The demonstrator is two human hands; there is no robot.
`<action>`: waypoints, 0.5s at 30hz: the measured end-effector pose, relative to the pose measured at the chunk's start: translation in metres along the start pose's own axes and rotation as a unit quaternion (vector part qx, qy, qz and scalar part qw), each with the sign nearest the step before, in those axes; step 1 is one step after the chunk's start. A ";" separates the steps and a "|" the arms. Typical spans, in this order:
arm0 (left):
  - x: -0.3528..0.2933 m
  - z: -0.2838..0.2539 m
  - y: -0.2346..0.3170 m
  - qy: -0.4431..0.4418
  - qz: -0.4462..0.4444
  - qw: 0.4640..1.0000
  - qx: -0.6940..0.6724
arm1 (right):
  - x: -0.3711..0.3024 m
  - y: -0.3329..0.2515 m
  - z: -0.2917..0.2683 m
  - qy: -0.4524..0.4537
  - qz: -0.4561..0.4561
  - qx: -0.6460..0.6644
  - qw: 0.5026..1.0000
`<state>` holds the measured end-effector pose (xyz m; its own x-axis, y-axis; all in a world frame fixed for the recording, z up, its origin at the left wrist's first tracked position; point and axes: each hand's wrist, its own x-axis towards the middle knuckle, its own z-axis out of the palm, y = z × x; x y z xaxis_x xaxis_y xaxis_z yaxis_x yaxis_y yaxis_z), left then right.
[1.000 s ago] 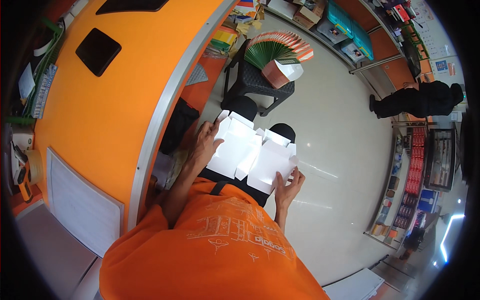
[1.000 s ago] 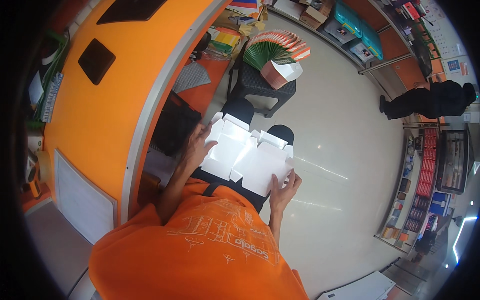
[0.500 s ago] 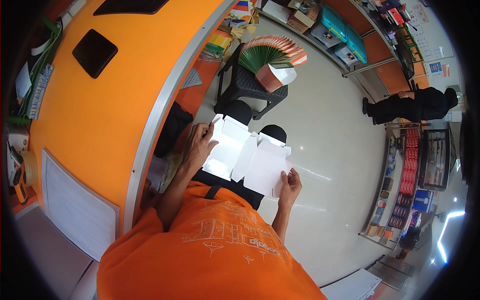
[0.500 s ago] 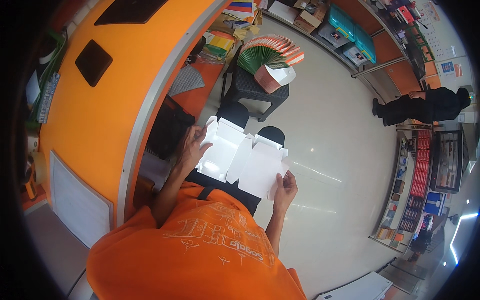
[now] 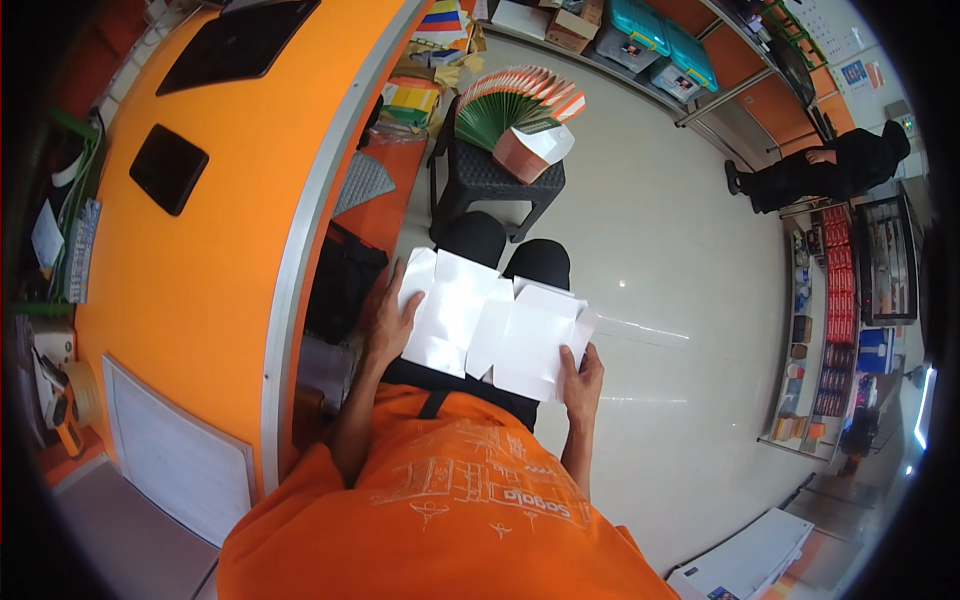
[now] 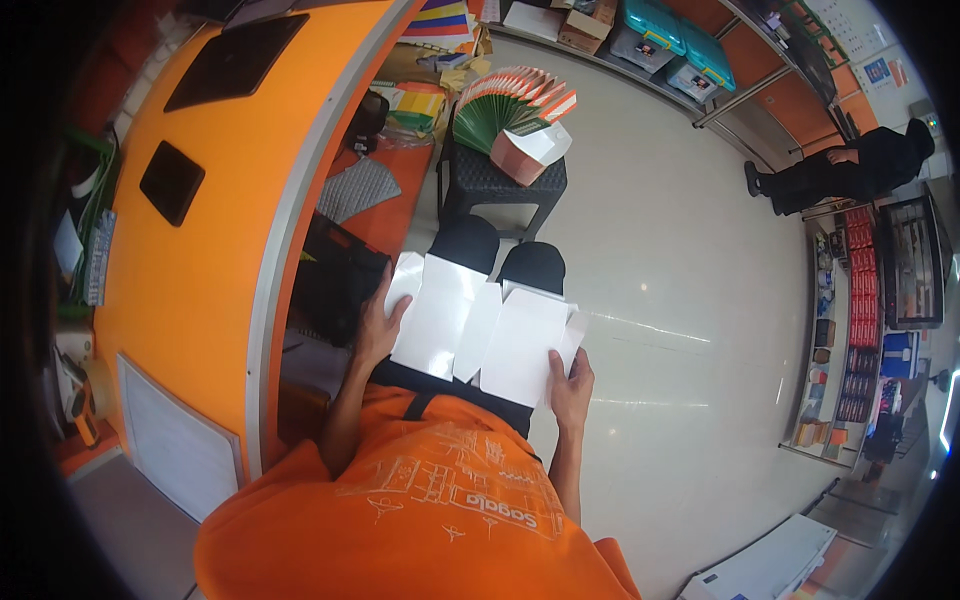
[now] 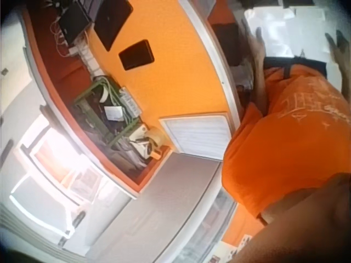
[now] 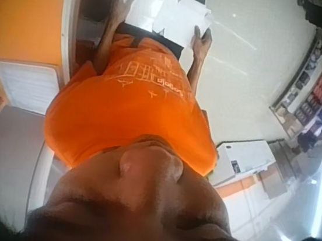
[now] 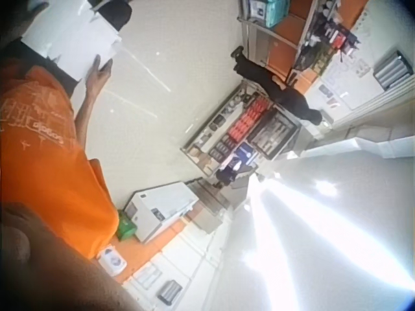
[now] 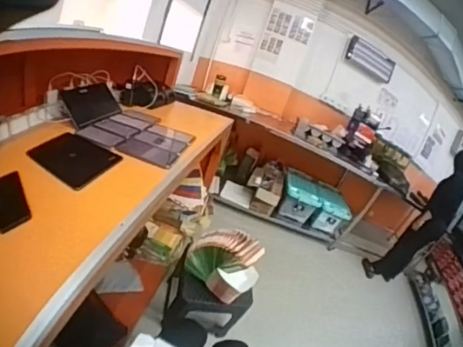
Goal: The person assembles cardboard food boxes by hand. The person takes flat cardboard templates, folds them along the pre-scored lines to form the box shape, and applies adhesive stickers to secure the flaps.
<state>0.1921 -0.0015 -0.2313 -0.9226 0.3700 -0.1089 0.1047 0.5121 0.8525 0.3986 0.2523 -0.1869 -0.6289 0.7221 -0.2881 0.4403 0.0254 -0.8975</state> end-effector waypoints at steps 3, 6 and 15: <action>-0.007 0.002 -0.010 -0.036 -0.015 0.999 -0.013 | -0.010 0.009 0.005 0.014 -0.003 -0.040 0.999; -0.012 0.008 -0.019 0.003 0.051 0.999 -0.002 | -0.016 0.025 0.012 0.055 0.003 -0.049 0.997; 0.004 0.020 0.023 0.136 0.150 0.971 0.124 | -0.023 0.038 0.018 0.164 -0.044 -0.164 0.972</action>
<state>0.1981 0.0280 -0.2222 -0.8969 0.3302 0.2942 0.4398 0.5953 0.6725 0.4183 0.2239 -0.2201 -0.4594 0.8871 -0.0446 0.6084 0.2777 -0.7434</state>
